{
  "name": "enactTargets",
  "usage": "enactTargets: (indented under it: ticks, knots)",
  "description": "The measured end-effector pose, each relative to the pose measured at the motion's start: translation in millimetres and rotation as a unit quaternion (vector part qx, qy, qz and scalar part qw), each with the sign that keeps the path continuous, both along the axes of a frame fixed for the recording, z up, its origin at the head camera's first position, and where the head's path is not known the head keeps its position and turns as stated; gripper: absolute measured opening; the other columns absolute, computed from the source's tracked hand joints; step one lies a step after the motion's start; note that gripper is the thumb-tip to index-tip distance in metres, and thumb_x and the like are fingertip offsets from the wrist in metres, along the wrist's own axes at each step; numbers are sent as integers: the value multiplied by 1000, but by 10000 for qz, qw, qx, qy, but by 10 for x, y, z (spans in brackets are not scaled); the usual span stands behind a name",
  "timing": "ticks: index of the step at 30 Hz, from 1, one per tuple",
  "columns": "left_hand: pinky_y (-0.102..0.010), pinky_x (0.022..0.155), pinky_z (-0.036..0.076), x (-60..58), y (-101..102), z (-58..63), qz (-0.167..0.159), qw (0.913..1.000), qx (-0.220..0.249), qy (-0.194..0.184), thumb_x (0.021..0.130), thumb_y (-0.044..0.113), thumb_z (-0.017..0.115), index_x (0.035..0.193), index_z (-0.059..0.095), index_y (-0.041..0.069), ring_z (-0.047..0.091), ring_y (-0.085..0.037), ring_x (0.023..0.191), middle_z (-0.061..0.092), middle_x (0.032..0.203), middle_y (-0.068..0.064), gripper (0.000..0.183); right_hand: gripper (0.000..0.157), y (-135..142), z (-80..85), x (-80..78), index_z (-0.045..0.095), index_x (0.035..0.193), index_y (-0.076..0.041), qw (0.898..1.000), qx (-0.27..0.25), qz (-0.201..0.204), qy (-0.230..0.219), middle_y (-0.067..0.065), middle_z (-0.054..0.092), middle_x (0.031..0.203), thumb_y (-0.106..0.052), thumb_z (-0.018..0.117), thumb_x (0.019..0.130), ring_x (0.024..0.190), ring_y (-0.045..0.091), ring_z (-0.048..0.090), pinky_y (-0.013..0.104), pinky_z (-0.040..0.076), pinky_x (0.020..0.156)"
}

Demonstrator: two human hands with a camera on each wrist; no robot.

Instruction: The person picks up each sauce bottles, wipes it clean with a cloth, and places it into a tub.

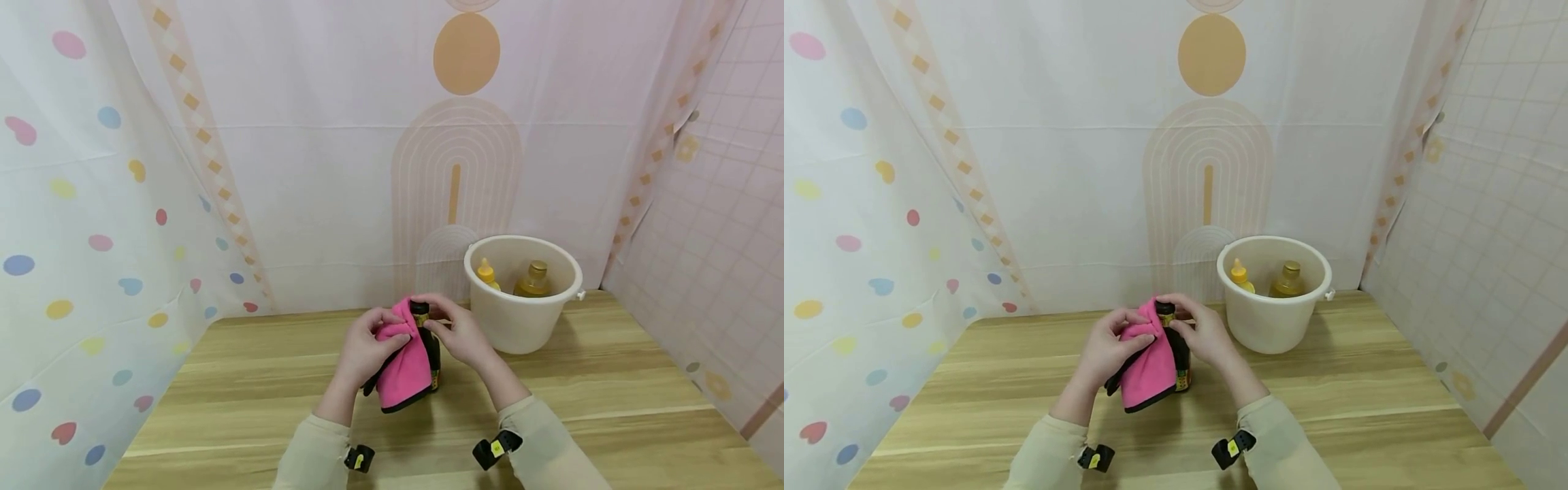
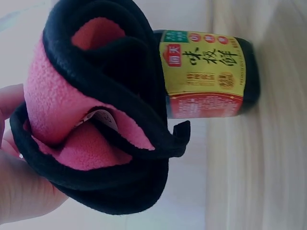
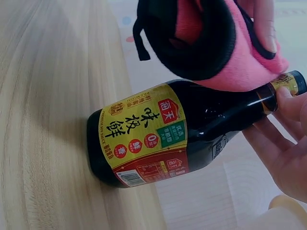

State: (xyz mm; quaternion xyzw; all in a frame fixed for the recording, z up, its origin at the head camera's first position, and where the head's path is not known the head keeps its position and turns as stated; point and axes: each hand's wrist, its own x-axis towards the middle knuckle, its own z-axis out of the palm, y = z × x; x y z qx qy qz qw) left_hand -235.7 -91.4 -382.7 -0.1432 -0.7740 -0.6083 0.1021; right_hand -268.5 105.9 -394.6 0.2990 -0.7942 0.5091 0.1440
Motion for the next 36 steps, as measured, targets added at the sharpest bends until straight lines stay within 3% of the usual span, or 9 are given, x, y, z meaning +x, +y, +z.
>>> enactTargets:
  ticks: [8,17,22,36]
  knots:
    - [-30,57,49,-10,-17,-117,24,9996,-255,-123,79,3,81,87,67,8,58,-14,66,67,90,-6,16,45,6,7,2,59,133,-17,9999,-67,106,-78,11,66,121,5,62,93,105,30,65,43,54,84]
    - [-31,60,48,-47,-88,-218,23,9978,-459,-471,79,7,82,87,68,10,59,-15,70,66,95,-5,17,44,-4,18,2,57,134,-12,9997,-84,76,-215,16,68,115,5,61,94,104,32,65,46,53,85]
    - [-30,61,48,-70,-135,-273,102,9962,-577,-637,79,8,82,88,68,9,57,-15,69,65,90,-5,16,44,-6,16,-7,58,134,-16,9998,-81,107,-166,13,68,116,3,62,94,105,29,65,44,53,85]
    - [-32,67,46,-89,-216,-448,301,9930,-702,-902,79,7,81,90,68,7,53,-18,78,64,95,-5,17,44,-21,6,0,58,134,-18,10000,-3,23,-61,9,67,116,3,61,95,104,27,65,43,54,83]
